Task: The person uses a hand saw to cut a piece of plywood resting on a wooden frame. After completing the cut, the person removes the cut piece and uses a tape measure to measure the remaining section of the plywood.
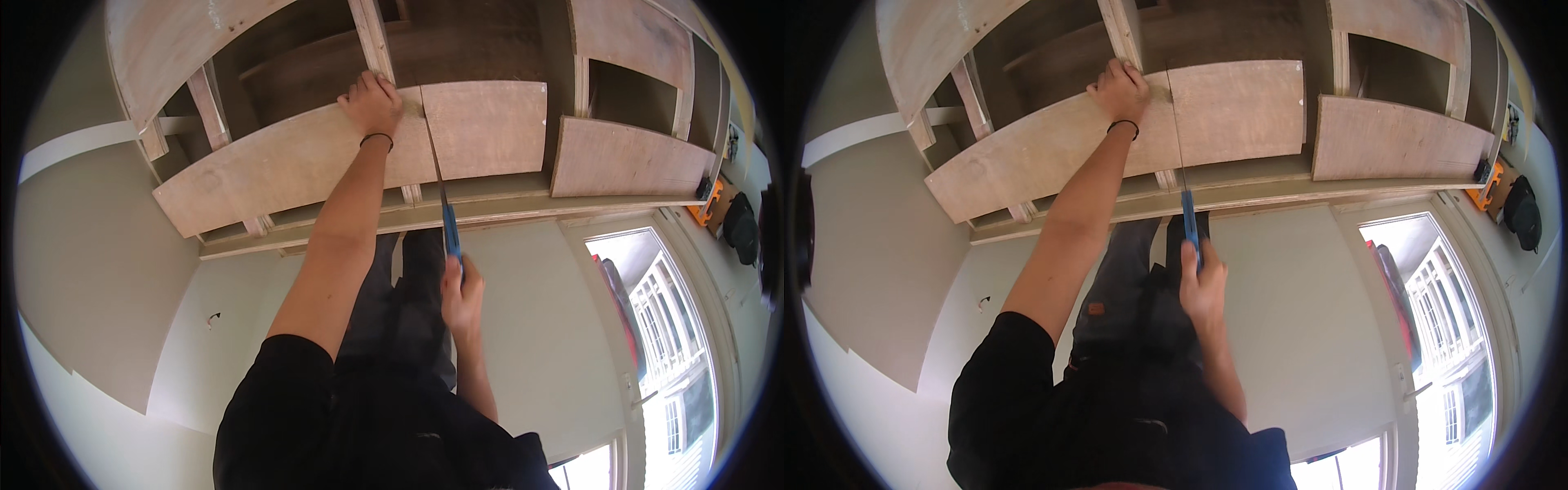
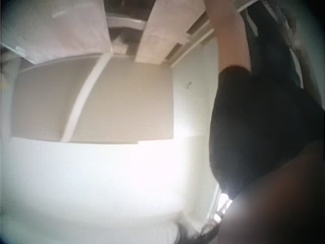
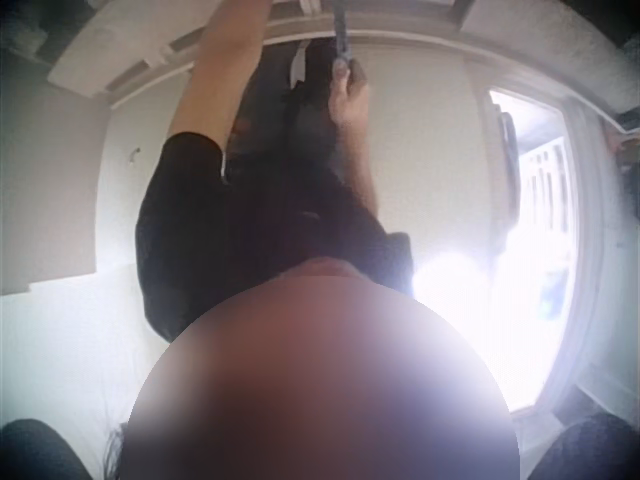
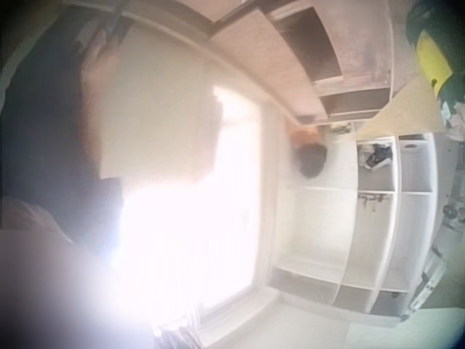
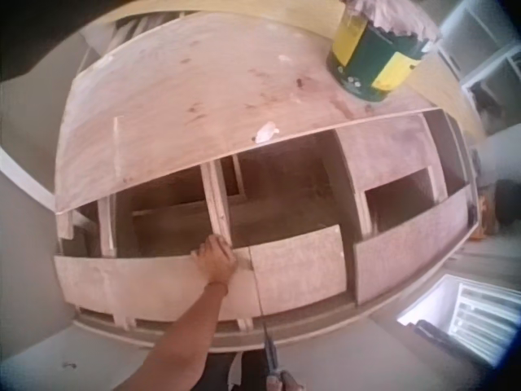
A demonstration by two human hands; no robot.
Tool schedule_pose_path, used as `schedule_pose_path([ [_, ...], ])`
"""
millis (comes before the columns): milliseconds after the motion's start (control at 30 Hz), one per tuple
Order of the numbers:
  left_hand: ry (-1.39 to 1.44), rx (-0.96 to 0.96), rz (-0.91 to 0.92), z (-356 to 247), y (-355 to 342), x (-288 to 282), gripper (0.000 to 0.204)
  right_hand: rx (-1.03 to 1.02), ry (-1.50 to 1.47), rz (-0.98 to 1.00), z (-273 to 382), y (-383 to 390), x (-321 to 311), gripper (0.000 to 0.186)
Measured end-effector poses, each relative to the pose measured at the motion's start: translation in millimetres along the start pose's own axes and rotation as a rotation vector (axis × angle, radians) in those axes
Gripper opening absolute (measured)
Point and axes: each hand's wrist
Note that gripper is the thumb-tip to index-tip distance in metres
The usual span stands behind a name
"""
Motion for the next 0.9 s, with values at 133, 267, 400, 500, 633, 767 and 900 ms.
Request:
schedule_pose_path([
  [133, -0.049, 0.05, -0.049, -1.8, 5.3, -0.3, 0.015, 0.129, 0.014, 0.069, -17.3, 59.4, -21.2, 0.046],
  [267, -0.033, 0.073, -0.102, 0.5, 3.9, 2.1, 0.014, 0.044, 0.053, 0.051, -38.0, 81.3, -34.4, 0.042],
  [400, -0.037, 0.029, -0.045, 2.8, 3.8, 3.3, 0.014, 0.059, 0.155, 0.068, -12.2, 35.6, -19.5, 0.038],
  [500, 0.035, 0.004, 0.015, 2.3, 2.1, 2.1, 0.016, 0.119, 0.158, 0.021, 28.8, -64.7, 22.2, 0.036],
  [633, -0.053, -0.034, 0.051, 1.2, 2.2, -2.7, 0.015, -0.109, 0.101, -0.064, 48.7, -171.0, 60.2, 0.055],
  [767, -0.025, -0.022, 0.035, 0.3, 8.2, -3.5, 0.015, -0.034, 0.093, -0.012, 19.1, -104.8, 36.1, 0.047],
  [900, -0.031, -0.032, 0.055, 4.1, 8.9, -0.7, 0.017, 0.093, 0.08, 0.057, -15.5, -4.0, -6.4, 0.04],
])
Point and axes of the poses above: each hand's wrist, its own y-axis away from the middle knuckle, its own x-axis out of the palm, z = x × y, and after that the axes turned 11 degrees about y, right-handed
